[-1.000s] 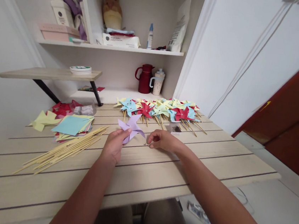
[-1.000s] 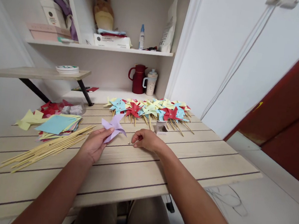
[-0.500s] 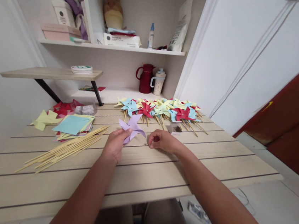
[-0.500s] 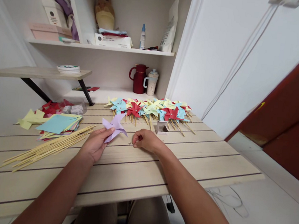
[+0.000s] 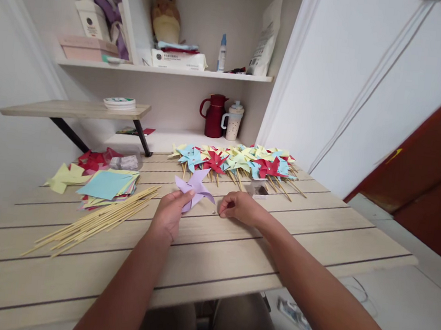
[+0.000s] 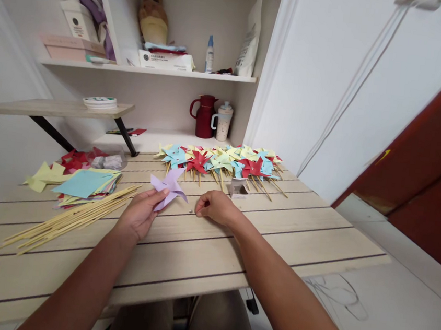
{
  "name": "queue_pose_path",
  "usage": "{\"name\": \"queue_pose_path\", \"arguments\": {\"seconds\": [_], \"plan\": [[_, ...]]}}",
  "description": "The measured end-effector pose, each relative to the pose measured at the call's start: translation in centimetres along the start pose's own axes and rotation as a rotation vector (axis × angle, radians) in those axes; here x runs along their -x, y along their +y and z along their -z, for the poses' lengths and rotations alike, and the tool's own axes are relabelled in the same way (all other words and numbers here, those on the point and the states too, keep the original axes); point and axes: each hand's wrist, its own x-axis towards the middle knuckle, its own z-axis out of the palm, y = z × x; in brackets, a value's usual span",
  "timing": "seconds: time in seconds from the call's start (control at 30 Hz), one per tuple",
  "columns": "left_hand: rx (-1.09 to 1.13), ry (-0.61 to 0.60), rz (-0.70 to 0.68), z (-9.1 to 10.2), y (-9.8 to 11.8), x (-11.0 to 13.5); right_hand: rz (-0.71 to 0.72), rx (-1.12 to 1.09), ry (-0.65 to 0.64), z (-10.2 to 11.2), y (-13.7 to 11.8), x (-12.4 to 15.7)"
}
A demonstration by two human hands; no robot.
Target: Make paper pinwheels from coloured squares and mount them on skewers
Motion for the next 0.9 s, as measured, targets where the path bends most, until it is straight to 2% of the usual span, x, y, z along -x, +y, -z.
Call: {"name": "queue_pose_path", "arguments": {"seconds": [0.1,0.23,0.37,0.6,0.73,0.9], "plan": [[-0.017,0.000,-0.003,0.1,-0.1,-0.1,-0.001,-0.005,0.079,0.2,0.0,0.0],[-0.028,0.035,-0.043,0.3,-0.3,-0.1,0.027,-0.049,0.249,1.1,-0.6,0.2],[-0.025,0.098,-0.110,0.2,-0.2,0.0,0.122,-0.223,0.389,1.1,-1.7,0.4],[-0.131,0.148,-0.235,-0.3,0.0,0.4,0.248,-0.469,0.334,-1.2,-4.0,0.9],[-0.250,0.172,-0.336,-0.3,-0.1,0.3,0.284,-0.478,0.335,-1.5,-4.6,1.1],[-0.454,0.156,-0.529,-0.5,0.0,0.3,0.302,-0.459,0.297,-2.0,-4.5,1.0]]}}
